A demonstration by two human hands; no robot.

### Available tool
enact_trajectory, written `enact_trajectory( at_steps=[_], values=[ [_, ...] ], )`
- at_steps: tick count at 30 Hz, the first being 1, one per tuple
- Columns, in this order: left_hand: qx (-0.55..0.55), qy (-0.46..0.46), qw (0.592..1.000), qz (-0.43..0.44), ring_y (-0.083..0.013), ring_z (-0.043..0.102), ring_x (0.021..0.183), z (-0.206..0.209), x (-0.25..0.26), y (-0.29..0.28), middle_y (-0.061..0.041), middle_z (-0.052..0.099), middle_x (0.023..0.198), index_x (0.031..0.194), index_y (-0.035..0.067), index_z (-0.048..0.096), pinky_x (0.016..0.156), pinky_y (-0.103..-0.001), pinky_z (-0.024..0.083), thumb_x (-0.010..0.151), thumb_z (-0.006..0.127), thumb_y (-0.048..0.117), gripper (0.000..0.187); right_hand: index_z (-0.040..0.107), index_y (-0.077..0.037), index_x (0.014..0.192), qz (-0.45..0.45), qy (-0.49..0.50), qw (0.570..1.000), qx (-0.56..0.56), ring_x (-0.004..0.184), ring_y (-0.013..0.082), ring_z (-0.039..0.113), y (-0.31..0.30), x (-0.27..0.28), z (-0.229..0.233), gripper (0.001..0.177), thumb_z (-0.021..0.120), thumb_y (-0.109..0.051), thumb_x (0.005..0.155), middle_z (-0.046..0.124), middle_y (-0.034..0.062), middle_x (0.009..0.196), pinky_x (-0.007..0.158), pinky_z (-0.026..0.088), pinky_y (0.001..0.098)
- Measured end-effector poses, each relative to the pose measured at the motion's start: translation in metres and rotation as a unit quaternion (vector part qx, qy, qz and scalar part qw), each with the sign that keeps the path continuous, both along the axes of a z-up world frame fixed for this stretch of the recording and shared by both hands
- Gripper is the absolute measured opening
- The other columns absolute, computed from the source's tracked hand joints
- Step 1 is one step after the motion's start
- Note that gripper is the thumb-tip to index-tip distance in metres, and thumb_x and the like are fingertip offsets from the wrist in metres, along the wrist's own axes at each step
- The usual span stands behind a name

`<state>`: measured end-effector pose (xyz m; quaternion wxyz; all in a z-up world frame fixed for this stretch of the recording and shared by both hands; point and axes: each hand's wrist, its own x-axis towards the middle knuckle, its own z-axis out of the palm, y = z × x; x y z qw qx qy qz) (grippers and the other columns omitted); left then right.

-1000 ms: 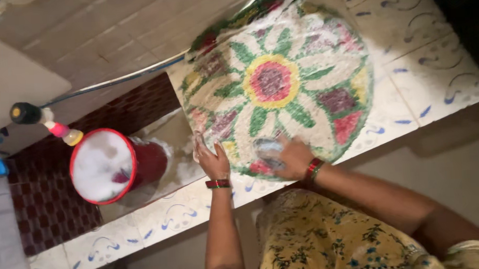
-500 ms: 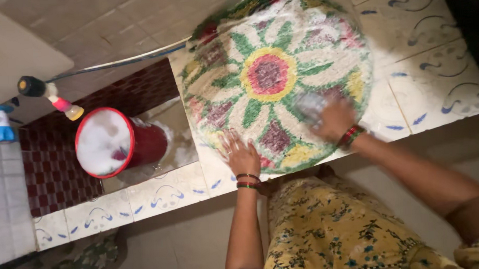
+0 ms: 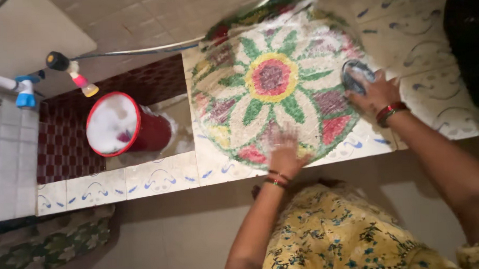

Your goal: The person washes a circular floral rug on a tiled surface by applying soap from a bucket and scrubbing the surface of the rug by hand.

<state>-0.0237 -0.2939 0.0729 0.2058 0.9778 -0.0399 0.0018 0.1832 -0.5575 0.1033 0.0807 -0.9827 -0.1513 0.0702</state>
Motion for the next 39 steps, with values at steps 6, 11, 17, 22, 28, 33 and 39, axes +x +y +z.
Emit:
enact_trajectory(
  at_steps=[6,11,17,22,28,33,39],
  values=[
    [0.021,-0.031,0.999,-0.017,-0.0372,0.039,0.15,0.01,0.04,-0.088,-0.015,0.044,0.161,0.148,0.007,0.049,0.121,-0.069,0.018,0.078,0.07,0.045,0.083,0.036,-0.046,0.164,-0.042,-0.103,0.993,-0.042,0.121,0.055,0.052,-0.036,0.004,-0.019,0.092,0.065,-0.071,0.08,0.047,0.0364,0.144,0.1,0.037,0.0704],
    [0.115,-0.082,0.99,0.003,-0.0464,0.053,0.136,-0.052,0.059,-0.123,-0.028,0.049,0.149,0.141,-0.001,0.057,0.113,-0.055,0.04,0.079,0.068,0.027,0.069,0.044,-0.024,0.161,-0.131,-0.015,0.991,0.015,0.128,0.0556,0.054,-0.108,0.024,-0.022,0.085,0.063,-0.067,0.09,0.05,0.035,0.145,0.103,0.044,0.0697],
    [0.025,-0.161,0.987,0.0,-0.0295,0.071,0.074,-0.064,0.057,-0.107,-0.016,0.067,0.118,0.111,0.005,0.066,0.072,-0.048,0.057,0.095,0.059,0.011,0.019,0.05,-0.03,0.155,-0.052,-0.098,0.988,-0.104,0.143,0.0461,0.037,-0.096,0.021,-0.025,0.069,0.058,-0.056,0.092,0.04,0.0206,0.162,0.111,0.034,0.0639],
    [0.026,-0.249,0.968,0.007,-0.0264,0.068,0.072,-0.035,0.04,-0.103,-0.013,0.065,0.106,0.112,0.004,0.066,0.065,-0.045,0.055,0.091,0.058,0.01,0.022,0.041,-0.029,0.159,0.227,-0.054,0.972,-0.04,0.157,0.0265,0.03,0.001,0.013,-0.053,0.065,0.045,-0.051,0.098,0.035,0.0046,0.168,0.122,0.029,0.0553],
    [0.046,-0.192,0.979,0.056,-0.0257,0.067,0.073,-0.035,0.018,-0.069,-0.01,0.064,0.101,0.106,0.01,0.067,0.065,-0.044,0.055,0.092,0.059,0.011,0.016,0.038,-0.024,0.158,0.181,-0.084,0.979,-0.045,0.155,0.0287,0.022,0.048,0.041,-0.039,0.069,0.042,-0.059,0.099,0.023,0.0065,0.171,0.121,0.018,0.0605],
    [0.059,-0.075,0.989,0.109,-0.0328,0.066,0.073,-0.009,-0.037,0.032,-0.015,0.066,0.098,0.097,0.007,0.068,0.059,-0.046,0.052,0.081,0.069,0.023,0.023,0.029,-0.021,0.16,0.232,-0.075,0.969,-0.028,0.156,0.0305,0.015,0.072,0.064,-0.05,0.073,0.039,-0.057,0.098,0.018,0.0073,0.17,0.119,0.016,0.0607],
    [0.14,-0.153,0.943,0.261,-0.0359,0.062,0.107,-0.005,-0.082,0.165,-0.016,0.068,0.111,0.104,0.005,0.069,0.095,-0.048,0.048,0.087,0.056,0.005,0.021,0.025,-0.014,0.162,0.203,-0.07,0.977,0.006,0.157,0.0295,0.013,0.097,-0.029,-0.054,0.077,0.042,-0.052,0.098,0.013,0.0086,0.173,0.122,0.012,0.0598]
  ],
)
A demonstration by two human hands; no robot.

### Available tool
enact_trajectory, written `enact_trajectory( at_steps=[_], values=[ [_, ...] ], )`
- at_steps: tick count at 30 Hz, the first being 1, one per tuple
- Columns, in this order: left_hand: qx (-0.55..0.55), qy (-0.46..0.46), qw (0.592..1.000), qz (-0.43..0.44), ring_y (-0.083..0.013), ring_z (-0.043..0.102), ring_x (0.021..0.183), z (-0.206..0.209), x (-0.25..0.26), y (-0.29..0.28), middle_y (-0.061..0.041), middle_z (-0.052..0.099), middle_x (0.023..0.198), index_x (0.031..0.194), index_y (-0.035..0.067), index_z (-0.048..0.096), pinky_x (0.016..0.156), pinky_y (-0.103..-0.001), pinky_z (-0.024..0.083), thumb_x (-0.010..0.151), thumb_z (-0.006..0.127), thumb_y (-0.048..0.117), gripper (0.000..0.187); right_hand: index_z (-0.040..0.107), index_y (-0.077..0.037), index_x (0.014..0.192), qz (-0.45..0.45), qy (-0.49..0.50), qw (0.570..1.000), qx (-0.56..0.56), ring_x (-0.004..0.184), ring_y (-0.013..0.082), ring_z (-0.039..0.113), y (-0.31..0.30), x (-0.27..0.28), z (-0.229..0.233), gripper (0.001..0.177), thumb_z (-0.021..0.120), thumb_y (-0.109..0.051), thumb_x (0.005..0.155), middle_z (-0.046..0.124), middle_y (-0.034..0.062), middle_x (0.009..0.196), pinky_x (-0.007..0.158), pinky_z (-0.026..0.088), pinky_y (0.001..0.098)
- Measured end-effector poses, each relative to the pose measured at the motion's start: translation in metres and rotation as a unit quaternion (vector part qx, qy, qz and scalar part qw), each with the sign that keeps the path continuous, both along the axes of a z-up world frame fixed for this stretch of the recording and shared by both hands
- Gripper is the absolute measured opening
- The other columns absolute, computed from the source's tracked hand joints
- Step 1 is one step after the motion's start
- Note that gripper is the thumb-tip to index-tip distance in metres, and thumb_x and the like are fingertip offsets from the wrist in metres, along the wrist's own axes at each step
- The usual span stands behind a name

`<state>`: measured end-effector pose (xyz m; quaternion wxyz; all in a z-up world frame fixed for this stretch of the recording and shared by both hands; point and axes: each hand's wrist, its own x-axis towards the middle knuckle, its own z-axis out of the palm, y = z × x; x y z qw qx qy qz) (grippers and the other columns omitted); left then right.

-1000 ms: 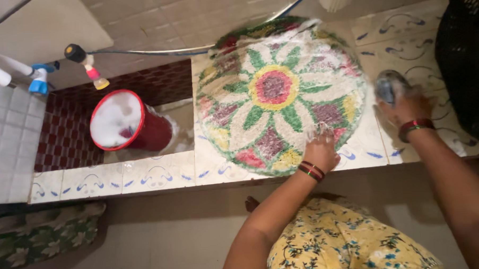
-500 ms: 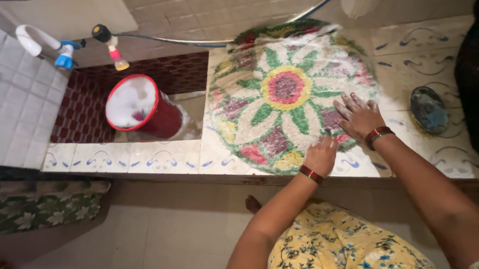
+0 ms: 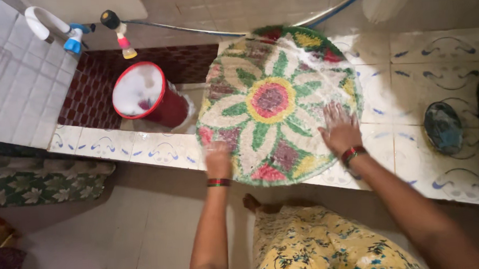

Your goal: The person washes a circular floral rug on a tiled surface by applying soap from a bucket and scrubbing the surface of the rug by hand.

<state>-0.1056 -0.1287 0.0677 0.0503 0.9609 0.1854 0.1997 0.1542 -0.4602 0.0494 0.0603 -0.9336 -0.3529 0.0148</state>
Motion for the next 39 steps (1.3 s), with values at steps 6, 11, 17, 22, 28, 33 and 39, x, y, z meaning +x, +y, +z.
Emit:
enact_trajectory(
  at_steps=[6,11,17,22,28,33,39],
  values=[
    [-0.105,0.046,0.971,0.212,-0.0372,0.037,0.142,0.003,0.001,-0.04,-0.017,0.047,0.151,0.143,0.003,0.054,0.113,-0.062,0.024,0.094,0.057,0.034,0.058,0.027,-0.016,0.163,0.018,0.116,0.993,-0.031,0.154,0.0309,0.023,0.017,-0.026,0.052,0.075,0.046,-0.052,0.1,0.025,0.0102,0.168,0.128,0.009,0.0523],
    [-0.176,0.072,0.963,0.19,-0.042,0.019,0.155,-0.013,0.061,-0.099,-0.011,0.03,0.167,0.153,0.01,0.045,0.118,-0.071,0.006,0.098,0.051,0.039,0.063,0.031,-0.015,0.157,0.313,0.102,0.944,-0.004,0.15,0.0272,0.029,0.095,-0.042,0.062,0.071,0.048,-0.047,0.096,0.036,0.0119,0.163,0.123,0.01,0.052],
    [-0.158,0.143,0.955,0.208,-0.0371,0.017,0.152,0.017,0.069,-0.099,-0.007,0.022,0.167,0.154,0.012,0.04,0.113,-0.076,0.001,0.097,0.048,0.042,0.065,0.029,-0.02,0.165,0.101,0.151,0.98,-0.076,0.153,0.0309,0.032,0.185,0.079,0.047,0.077,0.042,-0.06,0.1,0.035,0.0145,0.164,0.13,0.012,0.0464],
    [-0.14,0.133,0.967,0.166,-0.0364,0.018,0.153,0.029,0.059,-0.094,-0.008,0.02,0.17,0.152,0.012,0.044,0.116,-0.071,0.003,0.094,0.051,0.05,0.07,0.025,-0.013,0.16,-0.03,0.062,0.998,-0.008,0.156,0.0311,0.015,0.107,0.175,0.022,0.083,0.046,-0.06,0.094,0.015,0.0127,0.17,0.124,0.01,0.0472],
    [-0.223,0.259,0.929,-0.145,-0.0343,0.013,0.157,0.077,0.016,-0.067,-0.004,0.022,0.169,0.15,0.018,0.048,0.12,-0.07,0.003,0.081,0.064,0.06,0.082,0.017,-0.01,0.163,-0.093,0.108,0.989,-0.039,0.156,0.032,0.011,0.054,0.051,0.023,0.084,0.043,-0.055,0.097,0.008,0.0159,0.171,0.119,0.02,0.0527],
    [-0.076,0.266,0.924,-0.263,-0.0378,0.019,0.151,0.076,0.003,-0.065,-0.011,0.032,0.163,0.15,0.009,0.054,0.114,-0.068,0.014,0.063,0.076,0.014,0.09,0.017,-0.022,0.16,0.082,0.097,0.988,-0.085,0.157,0.0265,0.014,0.114,0.039,0.035,0.079,0.037,-0.063,0.096,0.008,0.0047,0.17,0.122,0.015,0.0564],
    [-0.132,0.131,0.959,-0.212,-0.0323,0.066,0.126,0.033,-0.011,-0.063,-0.012,0.071,0.126,0.12,0.008,0.072,0.097,-0.046,0.05,0.079,0.062,-0.003,0.044,0.033,-0.016,0.157,-0.232,0.04,0.97,0.054,0.148,0.0372,0.035,0.095,0.178,0.02,0.073,0.034,-0.064,0.102,0.038,0.0156,0.159,0.116,0.021,0.0632]
  ],
)
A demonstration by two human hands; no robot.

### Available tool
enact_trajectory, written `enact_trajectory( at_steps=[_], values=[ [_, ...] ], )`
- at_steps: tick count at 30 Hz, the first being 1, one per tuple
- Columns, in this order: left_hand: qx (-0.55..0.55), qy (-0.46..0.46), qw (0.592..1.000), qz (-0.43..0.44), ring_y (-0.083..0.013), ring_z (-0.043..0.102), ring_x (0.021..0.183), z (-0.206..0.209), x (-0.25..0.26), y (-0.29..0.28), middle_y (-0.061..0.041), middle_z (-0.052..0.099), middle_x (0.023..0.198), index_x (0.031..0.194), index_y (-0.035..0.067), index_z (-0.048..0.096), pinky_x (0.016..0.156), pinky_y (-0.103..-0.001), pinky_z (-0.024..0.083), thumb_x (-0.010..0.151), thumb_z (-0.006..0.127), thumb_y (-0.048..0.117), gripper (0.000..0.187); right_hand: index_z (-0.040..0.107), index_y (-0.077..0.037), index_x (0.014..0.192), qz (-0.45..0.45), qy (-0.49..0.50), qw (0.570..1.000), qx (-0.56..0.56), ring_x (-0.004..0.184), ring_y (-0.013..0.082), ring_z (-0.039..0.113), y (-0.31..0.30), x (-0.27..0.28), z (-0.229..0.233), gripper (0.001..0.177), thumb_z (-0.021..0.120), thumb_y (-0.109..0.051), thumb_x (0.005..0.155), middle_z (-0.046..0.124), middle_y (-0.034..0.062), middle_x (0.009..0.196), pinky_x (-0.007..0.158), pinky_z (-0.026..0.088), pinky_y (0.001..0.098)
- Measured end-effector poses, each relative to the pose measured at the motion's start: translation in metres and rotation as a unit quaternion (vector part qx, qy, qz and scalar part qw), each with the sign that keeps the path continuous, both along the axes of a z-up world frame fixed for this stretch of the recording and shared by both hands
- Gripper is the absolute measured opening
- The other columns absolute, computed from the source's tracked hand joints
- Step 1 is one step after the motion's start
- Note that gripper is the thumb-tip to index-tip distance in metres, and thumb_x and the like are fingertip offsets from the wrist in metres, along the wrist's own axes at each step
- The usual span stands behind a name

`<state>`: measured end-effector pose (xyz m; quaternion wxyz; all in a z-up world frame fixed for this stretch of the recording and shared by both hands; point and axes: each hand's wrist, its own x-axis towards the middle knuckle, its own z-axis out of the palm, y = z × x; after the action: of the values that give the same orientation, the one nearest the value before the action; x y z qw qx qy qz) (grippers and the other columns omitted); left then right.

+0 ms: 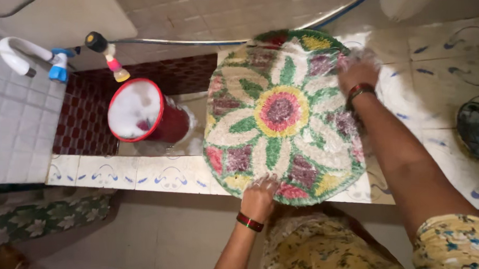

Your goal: The person washes a circular floral rug on a tiled surface by applying soap from a bucket and scrubbing the surface of the rug by hand.

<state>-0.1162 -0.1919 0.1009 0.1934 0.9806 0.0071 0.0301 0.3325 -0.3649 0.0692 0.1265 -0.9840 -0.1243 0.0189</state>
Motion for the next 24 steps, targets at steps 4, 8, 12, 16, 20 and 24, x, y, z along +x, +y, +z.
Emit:
enact_trajectory(
  at_steps=[4,8,12,16,20,24],
  values=[
    [0.015,-0.091,0.989,0.116,-0.0334,0.07,0.096,0.001,0.009,-0.018,-0.01,0.074,0.103,0.099,0.012,0.074,0.086,-0.047,0.052,0.073,0.067,0.002,0.029,0.062,0.002,0.139,-0.034,0.092,0.994,-0.047,0.127,0.0402,0.063,-0.007,0.006,0.003,0.075,0.038,-0.064,0.113,0.066,0.0237,0.139,0.105,0.051,0.0506],
    [0.071,-0.24,0.953,0.17,-0.0375,0.065,0.094,0.035,0.042,-0.004,-0.01,0.072,0.093,0.091,0.01,0.073,0.095,-0.055,0.048,0.061,0.069,0.002,0.032,0.065,-0.001,0.125,-0.001,0.095,0.994,-0.048,0.104,0.0432,0.069,-0.037,-0.027,0.012,0.071,0.042,-0.066,0.106,0.072,0.025,0.113,0.086,0.056,0.0529],
    [0.088,-0.305,0.932,0.175,-0.0372,0.064,0.1,0.084,0.106,0.037,-0.012,0.072,0.092,0.092,0.008,0.072,0.102,-0.057,0.041,0.058,0.063,-0.001,0.036,0.062,-0.002,0.12,-0.033,0.105,0.992,-0.061,0.091,0.0433,0.073,-0.095,-0.113,0.006,0.07,0.039,-0.067,0.105,0.075,0.0246,0.097,0.077,0.058,0.0535],
    [0.005,-0.369,0.925,0.09,-0.0296,0.067,0.101,0.126,0.169,0.042,-0.007,0.07,0.088,0.083,0.007,0.07,0.115,-0.053,0.04,0.064,0.058,-0.009,0.028,0.063,-0.004,0.118,-0.088,0.097,0.989,-0.069,0.088,0.0419,0.073,-0.132,-0.191,0.014,0.065,0.043,-0.064,0.106,0.075,0.0236,0.095,0.074,0.058,0.0526],
    [-0.039,-0.414,0.905,0.093,-0.0277,0.062,0.117,0.141,0.215,0.04,-0.006,0.074,0.101,0.087,0.011,0.075,0.114,-0.053,0.037,0.078,0.064,0.001,0.018,0.062,-0.005,0.117,-0.051,-0.133,0.985,-0.1,0.103,0.0358,0.071,-0.139,-0.216,-0.009,0.057,0.05,-0.058,0.102,0.071,0.0185,0.118,0.083,0.057,0.052],
    [-0.036,-0.338,0.932,0.129,-0.0284,0.056,0.127,0.104,0.238,0.088,-0.007,0.073,0.116,0.092,0.017,0.079,0.109,-0.05,0.041,0.088,0.066,0.017,0.013,0.053,0.004,0.141,0.06,-0.338,0.925,-0.164,0.14,0.0358,0.06,-0.137,-0.222,-0.053,0.06,0.054,-0.04,0.1,0.055,0.022,0.155,0.114,0.05,0.0537]
  ],
)
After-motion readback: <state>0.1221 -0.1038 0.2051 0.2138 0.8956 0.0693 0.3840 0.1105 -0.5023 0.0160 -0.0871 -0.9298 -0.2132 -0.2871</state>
